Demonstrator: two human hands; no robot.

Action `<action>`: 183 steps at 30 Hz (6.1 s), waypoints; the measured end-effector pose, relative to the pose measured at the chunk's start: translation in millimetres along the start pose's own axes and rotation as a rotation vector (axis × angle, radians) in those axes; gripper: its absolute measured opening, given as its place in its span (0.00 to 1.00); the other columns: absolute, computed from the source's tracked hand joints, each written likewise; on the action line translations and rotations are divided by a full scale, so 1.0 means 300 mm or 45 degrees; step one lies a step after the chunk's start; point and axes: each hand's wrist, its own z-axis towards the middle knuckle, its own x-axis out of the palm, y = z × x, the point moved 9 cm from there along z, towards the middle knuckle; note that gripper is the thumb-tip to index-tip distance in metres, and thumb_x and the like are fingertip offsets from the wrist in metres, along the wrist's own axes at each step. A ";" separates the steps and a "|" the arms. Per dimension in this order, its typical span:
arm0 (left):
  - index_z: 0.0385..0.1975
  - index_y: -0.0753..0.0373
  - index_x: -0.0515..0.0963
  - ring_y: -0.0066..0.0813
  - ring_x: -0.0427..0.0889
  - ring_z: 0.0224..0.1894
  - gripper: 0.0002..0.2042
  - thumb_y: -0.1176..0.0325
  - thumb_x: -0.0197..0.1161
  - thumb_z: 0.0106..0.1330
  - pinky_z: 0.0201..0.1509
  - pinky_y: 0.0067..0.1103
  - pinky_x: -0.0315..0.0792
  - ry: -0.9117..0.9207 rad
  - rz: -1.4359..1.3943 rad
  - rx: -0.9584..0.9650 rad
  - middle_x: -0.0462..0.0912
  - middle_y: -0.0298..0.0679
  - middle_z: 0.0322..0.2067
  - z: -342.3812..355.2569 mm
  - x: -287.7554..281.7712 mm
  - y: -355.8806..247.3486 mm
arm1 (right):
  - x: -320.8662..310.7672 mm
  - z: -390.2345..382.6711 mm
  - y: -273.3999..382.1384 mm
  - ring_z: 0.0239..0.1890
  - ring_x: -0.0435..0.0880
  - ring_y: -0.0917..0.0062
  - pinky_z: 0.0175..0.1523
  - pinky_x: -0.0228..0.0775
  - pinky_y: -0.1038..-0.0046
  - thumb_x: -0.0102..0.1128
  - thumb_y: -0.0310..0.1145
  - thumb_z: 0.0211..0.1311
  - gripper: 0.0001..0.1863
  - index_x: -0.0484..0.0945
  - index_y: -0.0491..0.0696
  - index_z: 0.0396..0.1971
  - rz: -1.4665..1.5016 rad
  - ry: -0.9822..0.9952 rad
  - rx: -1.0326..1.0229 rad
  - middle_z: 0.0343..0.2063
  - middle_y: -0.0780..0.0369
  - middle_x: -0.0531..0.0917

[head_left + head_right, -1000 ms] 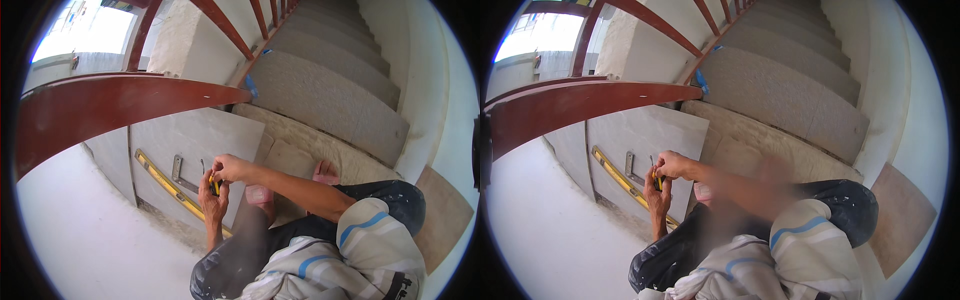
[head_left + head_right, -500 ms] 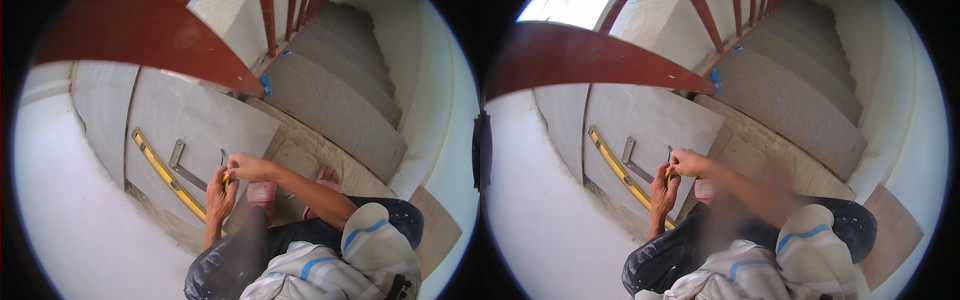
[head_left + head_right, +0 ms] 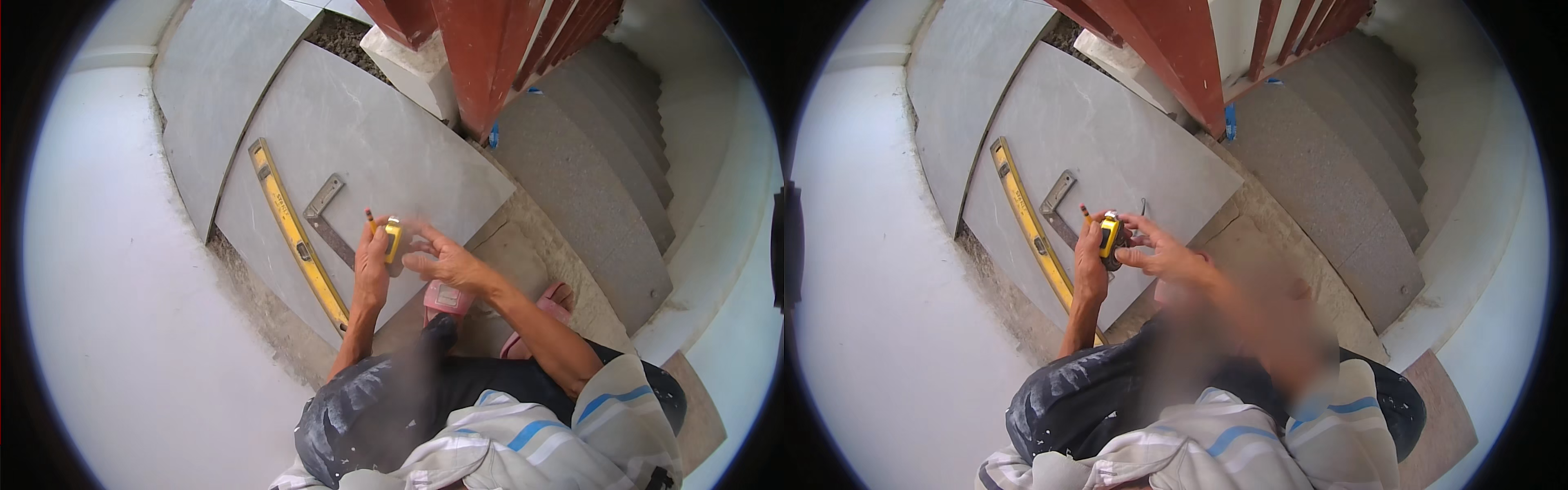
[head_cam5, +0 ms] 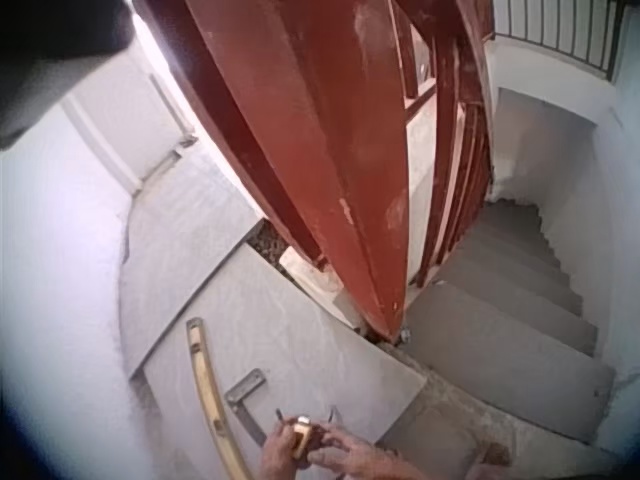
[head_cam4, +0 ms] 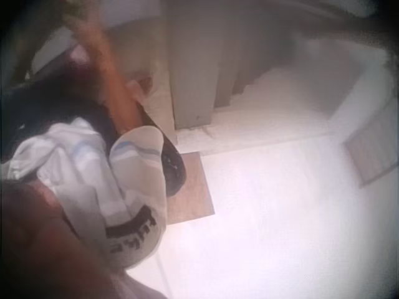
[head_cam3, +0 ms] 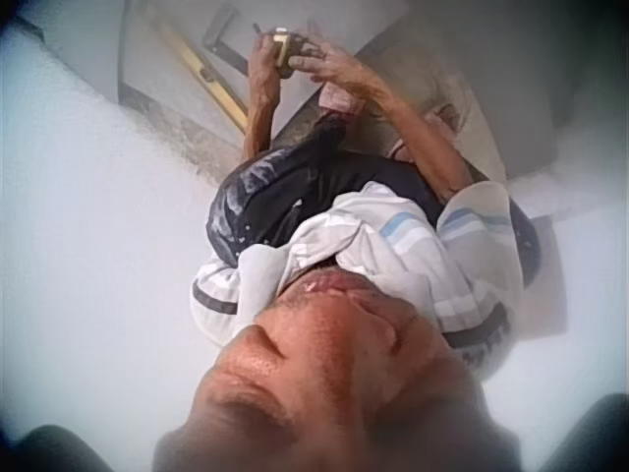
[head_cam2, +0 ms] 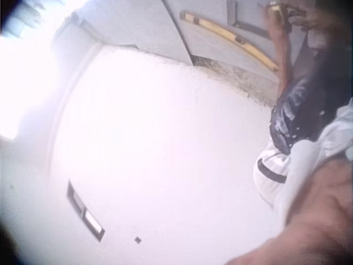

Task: Measuring tiles for installation at the base of a staircase using a tape measure and pencil.

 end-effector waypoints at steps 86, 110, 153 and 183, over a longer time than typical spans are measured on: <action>0.33 0.64 0.76 0.50 0.76 0.35 0.13 0.60 0.56 0.72 0.40 0.38 0.68 0.077 1.369 0.142 0.77 0.47 0.30 0.064 -0.056 0.161 | -0.746 0.017 0.143 0.40 0.80 0.79 0.47 0.71 0.74 0.73 0.45 0.55 0.19 0.87 0.44 0.37 -0.174 -0.653 -0.245 0.35 0.63 0.86; 0.34 0.64 0.78 0.52 0.76 0.34 0.13 0.60 0.56 0.71 0.39 0.39 0.68 0.067 1.495 0.068 0.75 0.49 0.29 0.054 -0.090 0.145 | -0.850 0.132 0.239 0.53 0.76 0.79 0.54 0.66 0.70 0.65 0.47 0.61 0.20 0.84 0.51 0.47 -0.128 -0.608 -0.198 0.46 0.69 0.84; 0.33 0.65 0.77 0.54 0.76 0.37 0.15 0.57 0.56 0.70 0.41 0.40 0.68 0.079 1.423 0.005 0.75 0.52 0.29 0.101 -0.083 0.197 | -0.602 -0.450 0.867 0.38 0.80 0.73 0.51 0.73 0.70 0.59 0.39 0.69 0.18 0.81 0.39 0.45 -0.254 -0.999 -1.522 0.37 0.57 0.83; 0.35 0.69 0.79 0.34 0.74 0.28 0.15 0.60 0.57 0.70 0.35 0.30 0.68 0.049 1.374 -0.096 0.76 0.45 0.24 0.124 -0.185 0.195 | -0.421 -0.526 0.934 0.26 0.79 0.77 0.31 0.69 0.75 0.57 0.32 0.69 0.09 0.81 0.42 0.33 0.286 -0.026 -1.685 0.24 0.61 0.77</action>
